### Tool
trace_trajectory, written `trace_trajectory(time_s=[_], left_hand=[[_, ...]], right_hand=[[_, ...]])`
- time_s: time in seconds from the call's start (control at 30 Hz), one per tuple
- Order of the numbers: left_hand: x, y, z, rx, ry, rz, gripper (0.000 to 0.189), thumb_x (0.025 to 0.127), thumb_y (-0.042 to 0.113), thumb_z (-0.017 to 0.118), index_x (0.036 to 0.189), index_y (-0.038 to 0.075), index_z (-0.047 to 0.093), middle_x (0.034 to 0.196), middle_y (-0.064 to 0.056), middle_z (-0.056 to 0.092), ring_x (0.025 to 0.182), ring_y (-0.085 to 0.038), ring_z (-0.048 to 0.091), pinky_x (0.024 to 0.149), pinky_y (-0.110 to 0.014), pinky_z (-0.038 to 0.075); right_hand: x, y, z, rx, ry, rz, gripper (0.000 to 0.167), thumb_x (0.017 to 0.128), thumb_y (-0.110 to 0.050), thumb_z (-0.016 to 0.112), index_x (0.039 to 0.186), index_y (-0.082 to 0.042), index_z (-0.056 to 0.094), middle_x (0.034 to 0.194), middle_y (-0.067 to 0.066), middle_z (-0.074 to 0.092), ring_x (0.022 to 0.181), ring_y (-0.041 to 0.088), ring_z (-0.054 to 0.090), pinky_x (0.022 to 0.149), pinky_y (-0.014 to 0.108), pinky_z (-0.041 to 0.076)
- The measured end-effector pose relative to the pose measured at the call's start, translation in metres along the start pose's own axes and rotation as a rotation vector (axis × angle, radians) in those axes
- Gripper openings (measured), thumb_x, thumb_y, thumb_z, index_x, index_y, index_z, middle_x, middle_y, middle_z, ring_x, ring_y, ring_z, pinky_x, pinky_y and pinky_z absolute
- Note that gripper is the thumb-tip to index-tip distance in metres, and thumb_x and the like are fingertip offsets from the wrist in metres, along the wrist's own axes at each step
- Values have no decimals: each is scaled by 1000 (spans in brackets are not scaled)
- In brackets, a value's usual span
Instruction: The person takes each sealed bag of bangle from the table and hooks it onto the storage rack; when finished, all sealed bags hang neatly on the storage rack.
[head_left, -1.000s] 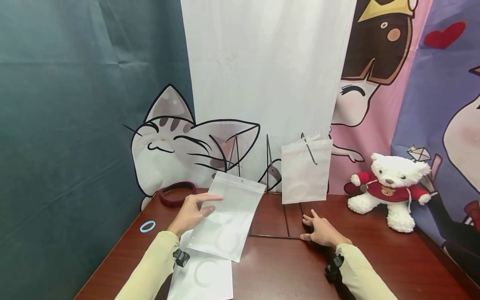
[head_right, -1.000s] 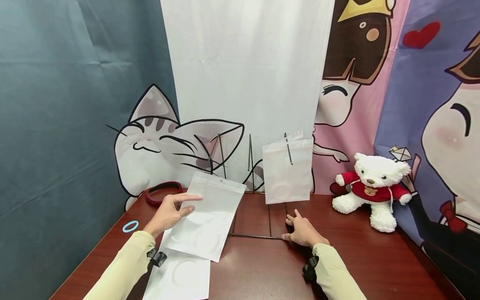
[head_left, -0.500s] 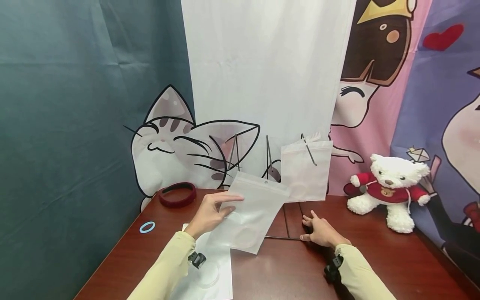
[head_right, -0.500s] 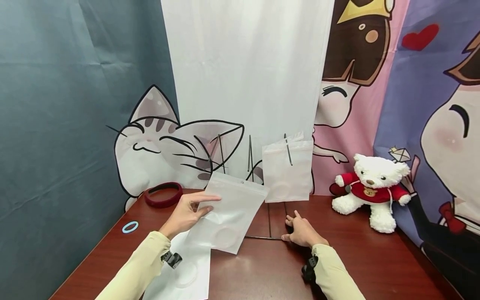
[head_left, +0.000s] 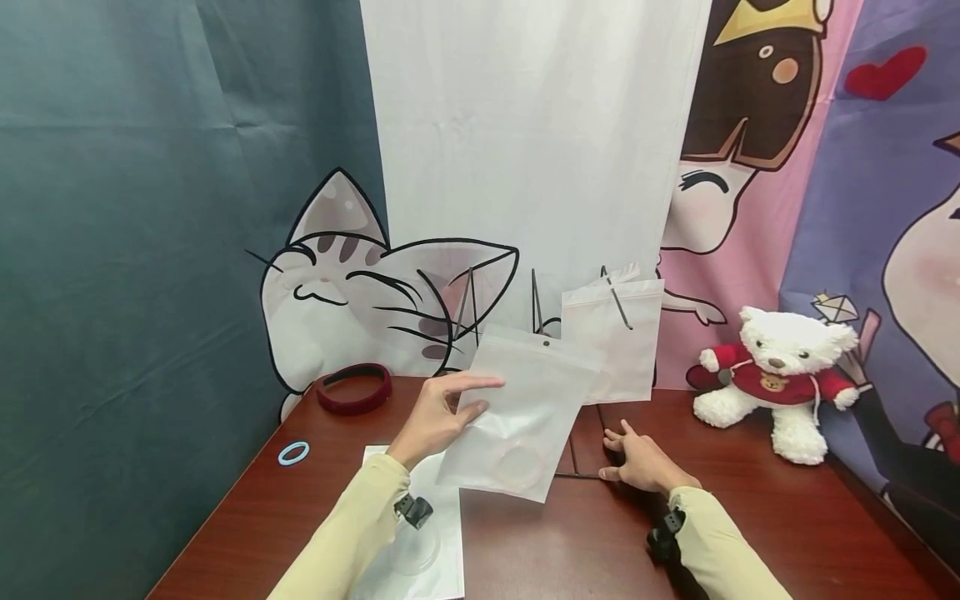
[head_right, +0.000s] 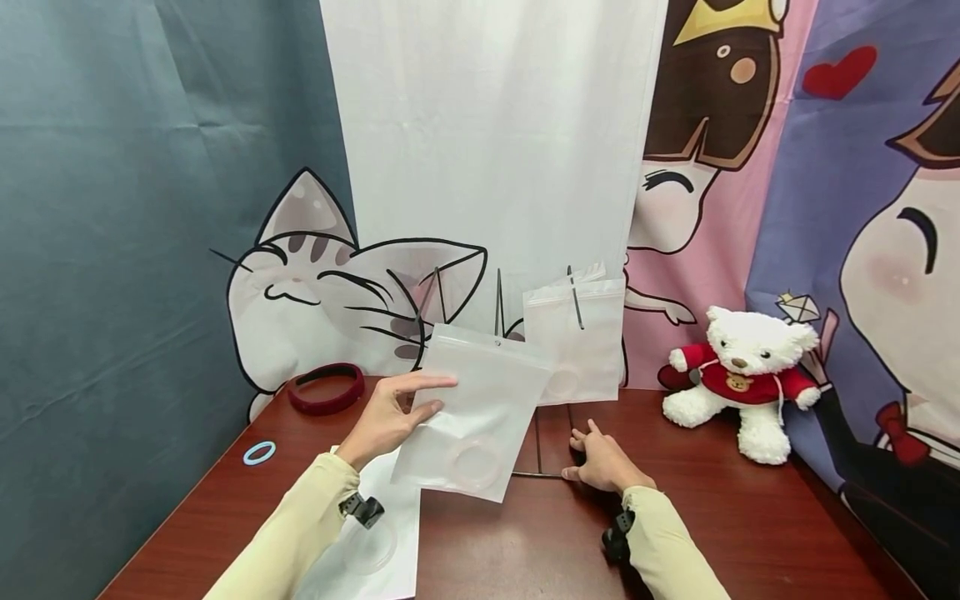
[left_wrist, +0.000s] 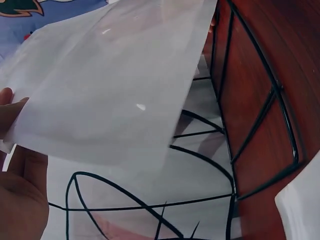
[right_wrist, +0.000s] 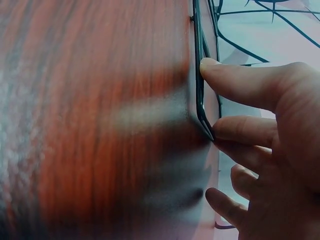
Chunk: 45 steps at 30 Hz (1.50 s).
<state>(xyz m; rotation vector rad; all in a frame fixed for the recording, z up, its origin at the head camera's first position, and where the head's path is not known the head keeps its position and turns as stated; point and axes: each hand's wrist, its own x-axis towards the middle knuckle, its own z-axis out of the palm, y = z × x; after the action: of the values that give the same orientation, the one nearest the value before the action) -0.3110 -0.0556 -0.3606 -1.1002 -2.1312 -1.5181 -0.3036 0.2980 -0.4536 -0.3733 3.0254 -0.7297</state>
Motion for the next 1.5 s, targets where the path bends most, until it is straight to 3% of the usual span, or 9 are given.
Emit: trace_trajectory(time_s=[0.13, 0.33, 0.77, 1.2, 1.5], left_hand=[[1, -2, 3, -25, 12, -70, 38, 86, -10, 70, 119, 8, 74, 122, -10, 73, 115, -22, 66, 88, -18, 52], [3, -9, 4, -55, 6, -47, 40, 86, -5, 72, 120, 17, 75, 122, -2, 73, 118, -15, 65, 96, -17, 50], [7, -13, 6, -68, 14, -41, 40, 86, -5, 72, 120, 17, 75, 122, -3, 73, 119, -12, 65, 98, -16, 49], [10, -16, 8, -89, 20, -46, 40, 86, -7, 71, 121, 11, 74, 125, -8, 72, 123, -21, 64, 102, -19, 49], [17, -19, 11, -51, 77, -109, 39, 85, -11, 70, 120, 6, 73, 125, -11, 72, 123, -25, 63, 97, -18, 49]], right_hand=[[-1, 0, 0, 6, 3, 3, 62, 79, -24, 84, 129, 8, 63, 144, 24, 55, 147, 56, 20, 114, 67, 28], [-2, -2, -1, 23, 9, 0, 62, 80, -23, 84, 128, 9, 63, 144, 25, 54, 147, 57, 19, 115, 68, 27], [-1, -1, 0, 11, 4, 4, 63, 80, -23, 83, 130, 8, 62, 146, 24, 53, 148, 56, 19, 115, 68, 28], [-3, -1, 2, 0, 6, 0, 62, 80, -23, 84, 129, 8, 63, 146, 25, 54, 147, 56, 21, 114, 68, 28], [-2, -1, 0, 6, 0, 11, 63, 81, -22, 83, 132, 7, 61, 149, 25, 51, 147, 56, 20, 114, 68, 29]])
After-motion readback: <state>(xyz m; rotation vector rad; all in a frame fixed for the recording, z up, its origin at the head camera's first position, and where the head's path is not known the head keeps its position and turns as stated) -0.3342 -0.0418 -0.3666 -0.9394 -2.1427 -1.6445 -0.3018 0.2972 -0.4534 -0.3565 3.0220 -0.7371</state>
